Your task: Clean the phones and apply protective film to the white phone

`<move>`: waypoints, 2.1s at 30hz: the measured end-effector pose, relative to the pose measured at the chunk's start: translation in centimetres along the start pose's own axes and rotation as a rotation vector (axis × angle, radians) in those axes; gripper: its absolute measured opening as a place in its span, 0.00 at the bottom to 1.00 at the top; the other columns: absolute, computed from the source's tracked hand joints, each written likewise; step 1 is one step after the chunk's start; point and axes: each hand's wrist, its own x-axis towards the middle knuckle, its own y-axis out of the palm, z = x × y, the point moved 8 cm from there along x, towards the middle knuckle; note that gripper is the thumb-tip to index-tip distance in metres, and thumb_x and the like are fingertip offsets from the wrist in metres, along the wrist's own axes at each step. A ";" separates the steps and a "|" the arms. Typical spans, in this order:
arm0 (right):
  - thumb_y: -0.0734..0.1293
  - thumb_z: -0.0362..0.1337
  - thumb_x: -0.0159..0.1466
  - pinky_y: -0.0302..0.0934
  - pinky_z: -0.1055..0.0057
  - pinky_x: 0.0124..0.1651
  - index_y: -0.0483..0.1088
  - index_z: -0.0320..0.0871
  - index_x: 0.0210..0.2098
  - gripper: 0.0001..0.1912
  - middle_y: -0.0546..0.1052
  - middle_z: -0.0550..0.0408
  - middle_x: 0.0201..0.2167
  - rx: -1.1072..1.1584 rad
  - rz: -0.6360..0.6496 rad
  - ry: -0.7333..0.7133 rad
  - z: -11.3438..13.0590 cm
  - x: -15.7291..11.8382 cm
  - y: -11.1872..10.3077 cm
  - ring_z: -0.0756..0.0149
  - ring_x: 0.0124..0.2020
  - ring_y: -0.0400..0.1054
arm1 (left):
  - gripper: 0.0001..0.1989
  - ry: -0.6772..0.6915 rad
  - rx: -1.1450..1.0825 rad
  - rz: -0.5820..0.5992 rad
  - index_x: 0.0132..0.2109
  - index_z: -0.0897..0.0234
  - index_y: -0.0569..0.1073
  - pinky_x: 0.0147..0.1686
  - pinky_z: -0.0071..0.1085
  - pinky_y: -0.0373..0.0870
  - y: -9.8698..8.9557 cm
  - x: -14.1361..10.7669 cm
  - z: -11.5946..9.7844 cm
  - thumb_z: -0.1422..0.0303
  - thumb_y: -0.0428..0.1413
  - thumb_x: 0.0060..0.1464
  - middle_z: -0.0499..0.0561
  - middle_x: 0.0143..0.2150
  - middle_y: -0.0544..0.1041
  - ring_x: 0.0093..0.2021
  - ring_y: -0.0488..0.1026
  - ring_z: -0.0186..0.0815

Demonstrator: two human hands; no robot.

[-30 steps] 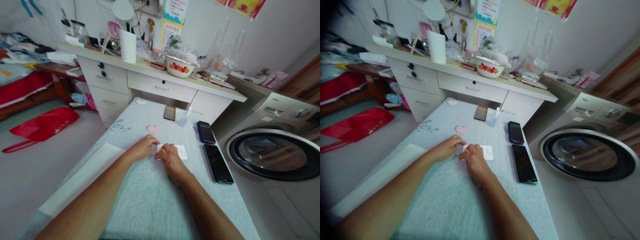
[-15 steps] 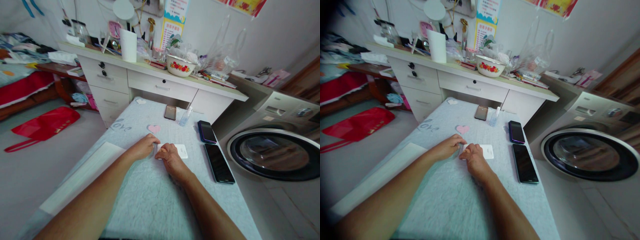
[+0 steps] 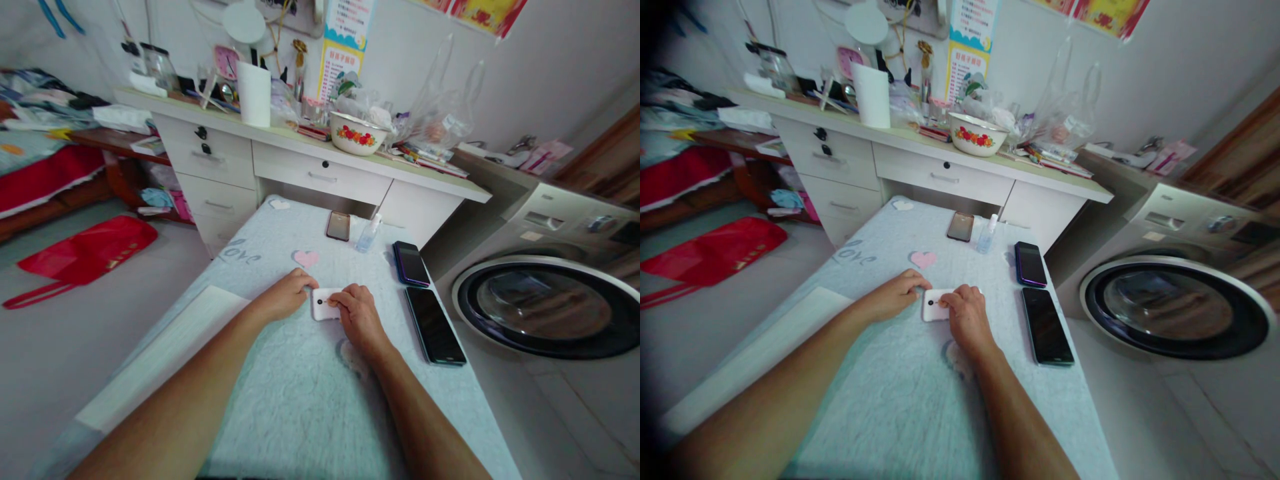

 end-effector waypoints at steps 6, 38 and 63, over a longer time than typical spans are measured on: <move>0.64 0.28 0.63 0.51 0.67 0.44 0.76 0.46 0.39 0.11 0.71 0.53 0.36 -0.017 0.049 -0.078 1.7 -0.2 0.6 0.64 0.39 0.60 | 0.16 -0.016 0.003 0.013 0.43 0.63 0.75 0.52 0.34 0.65 0.0 -0.2 -0.4 0.75 0.47 0.51 0.52 0.44 0.69 0.49 0.68 0.37; 0.60 0.29 0.66 0.50 0.67 0.42 0.73 0.48 0.46 0.14 0.68 0.51 0.37 -0.132 0.155 -0.076 3.2 -2.3 0.1 0.62 0.39 0.57 | 0.31 -0.042 0.167 0.063 0.48 0.60 0.70 0.50 0.36 0.64 0.2 -1.0 -1.5 0.63 0.65 0.33 0.52 0.47 0.66 0.50 0.67 0.44; 0.62 0.28 0.63 0.53 0.67 0.43 0.78 0.47 0.40 0.14 0.72 0.52 0.32 -0.184 0.069 0.108 -4.5 -3.3 -4.5 0.63 0.37 0.61 | 0.30 -0.075 0.196 0.091 0.48 0.61 0.69 0.51 0.37 0.63 0.2 -1.0 -2.1 0.61 0.65 0.34 0.53 0.49 0.66 0.50 0.66 0.44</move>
